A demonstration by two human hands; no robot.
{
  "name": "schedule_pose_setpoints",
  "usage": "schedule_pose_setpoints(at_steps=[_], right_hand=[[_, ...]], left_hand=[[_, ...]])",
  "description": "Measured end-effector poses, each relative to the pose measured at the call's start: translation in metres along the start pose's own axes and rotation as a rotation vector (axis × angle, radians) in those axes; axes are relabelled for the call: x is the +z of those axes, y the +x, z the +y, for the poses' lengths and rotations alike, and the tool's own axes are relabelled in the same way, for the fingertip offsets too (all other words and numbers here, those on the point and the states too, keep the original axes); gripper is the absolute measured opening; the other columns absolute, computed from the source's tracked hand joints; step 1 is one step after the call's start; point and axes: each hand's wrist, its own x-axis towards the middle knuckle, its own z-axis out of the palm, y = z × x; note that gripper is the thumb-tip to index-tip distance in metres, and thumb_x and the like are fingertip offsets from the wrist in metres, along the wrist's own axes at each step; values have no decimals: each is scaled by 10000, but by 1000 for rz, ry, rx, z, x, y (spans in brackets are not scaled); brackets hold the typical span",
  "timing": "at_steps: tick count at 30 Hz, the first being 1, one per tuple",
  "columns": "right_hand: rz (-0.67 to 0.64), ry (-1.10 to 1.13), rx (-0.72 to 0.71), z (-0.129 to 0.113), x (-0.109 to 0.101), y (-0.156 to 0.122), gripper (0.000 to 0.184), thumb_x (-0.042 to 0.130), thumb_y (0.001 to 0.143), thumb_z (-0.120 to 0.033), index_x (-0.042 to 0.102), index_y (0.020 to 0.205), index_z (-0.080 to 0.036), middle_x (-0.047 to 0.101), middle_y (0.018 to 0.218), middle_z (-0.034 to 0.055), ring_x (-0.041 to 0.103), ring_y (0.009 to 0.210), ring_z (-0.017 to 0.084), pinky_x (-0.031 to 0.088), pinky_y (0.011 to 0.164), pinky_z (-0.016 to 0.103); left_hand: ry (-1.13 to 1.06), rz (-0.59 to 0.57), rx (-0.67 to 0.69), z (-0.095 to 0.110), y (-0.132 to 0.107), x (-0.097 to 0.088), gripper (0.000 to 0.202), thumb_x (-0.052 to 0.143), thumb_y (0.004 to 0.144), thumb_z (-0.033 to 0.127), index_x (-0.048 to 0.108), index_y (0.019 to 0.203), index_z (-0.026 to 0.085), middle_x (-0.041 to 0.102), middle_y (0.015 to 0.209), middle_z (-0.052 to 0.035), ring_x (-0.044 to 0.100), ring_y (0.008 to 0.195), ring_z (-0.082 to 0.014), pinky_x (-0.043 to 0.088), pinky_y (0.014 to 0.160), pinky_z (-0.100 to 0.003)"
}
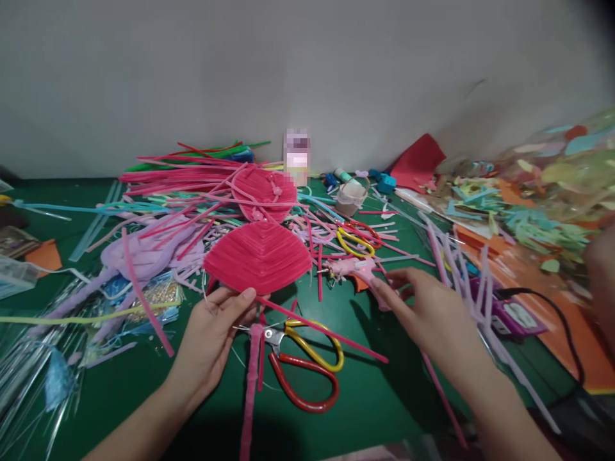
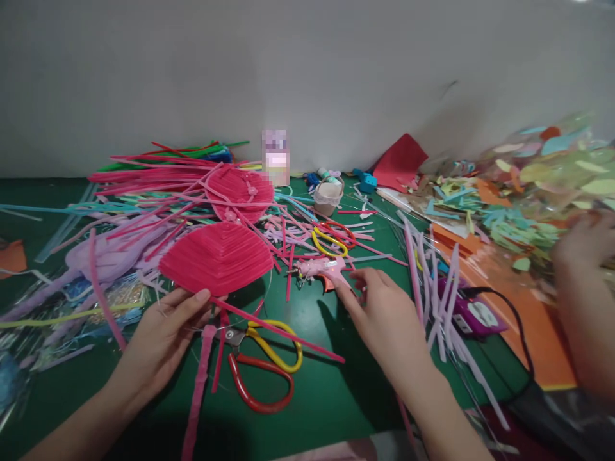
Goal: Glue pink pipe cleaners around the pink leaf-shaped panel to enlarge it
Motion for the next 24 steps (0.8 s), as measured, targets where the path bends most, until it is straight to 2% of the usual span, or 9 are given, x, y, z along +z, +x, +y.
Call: schedule_pose_setpoints(at_steps=[3,5,9,11,13,16,19,22,24], right_hand=[[-66,-269,-31,-5,18,8,524,525,849,-613,602,961,-108,658,924,167,637,883,310,448,645,335],[-132,-368,-7,-10,27,12,549,517,845,-630,585,943,-93,647,905,182,630,895,331,429,627,331],[-152,-320,33,-14,36,15,414,499,892,-529,544,936,-119,653,899,161,641,838,287,398,615,306],[-151,-267,71,-11,35,16,330,507,890,-455,536,938,-129,662,847,142,644,770,267,379,594,296],[-141,-209,138,-6,31,18,329,518,871,-442,531,973,-130,659,771,121,639,693,265,361,562,295],[-9,-119,250,1,21,22,429,551,826,-494,505,1049,-130,647,771,115,626,663,281,366,551,306],[251,-38,314,1,8,22,481,573,778,-538,474,1052,-155,622,883,128,608,695,278,389,580,330],[448,92,282,-13,-2,14,467,615,717,-552,442,970,-200,579,857,87,574,670,239,398,573,326],[477,221,226,-28,-3,3,447,644,685,-543,418,906,-227,547,762,33,537,591,195,394,525,301]], left_hand=[[4,-10,8,-2,1,-1,181,821,677,259,728,787,149,730,764,-5,666,699,-107,541,701,-184],[15,-13,4,-2,1,-1,180,815,685,262,725,787,145,723,744,-6,664,691,-107,537,693,-181],[13,-32,13,-1,0,-2,203,803,702,282,726,840,155,739,787,-12,688,734,-123,543,695,-182],[-10,-34,12,-1,0,-1,195,792,716,301,722,841,169,743,781,0,692,717,-118,550,702,-188],[-27,-25,-1,0,0,-1,174,790,719,307,716,803,174,738,739,11,691,688,-110,552,700,-186],[-30,-18,-11,0,-1,-1,157,797,712,284,713,784,171,745,755,5,700,712,-112,547,700,-174],[-37,-28,-3,0,0,-1,161,793,719,267,723,831,174,753,821,-3,706,755,-118,543,706,-174],[-43,-34,-3,0,0,0,158,784,728,271,721,836,174,747,820,0,703,752,-122,548,726,-195],[-38,-37,-8,0,1,1,134,777,734,279,710,778,172,736,770,5,697,728,-121,548,722,-201]])
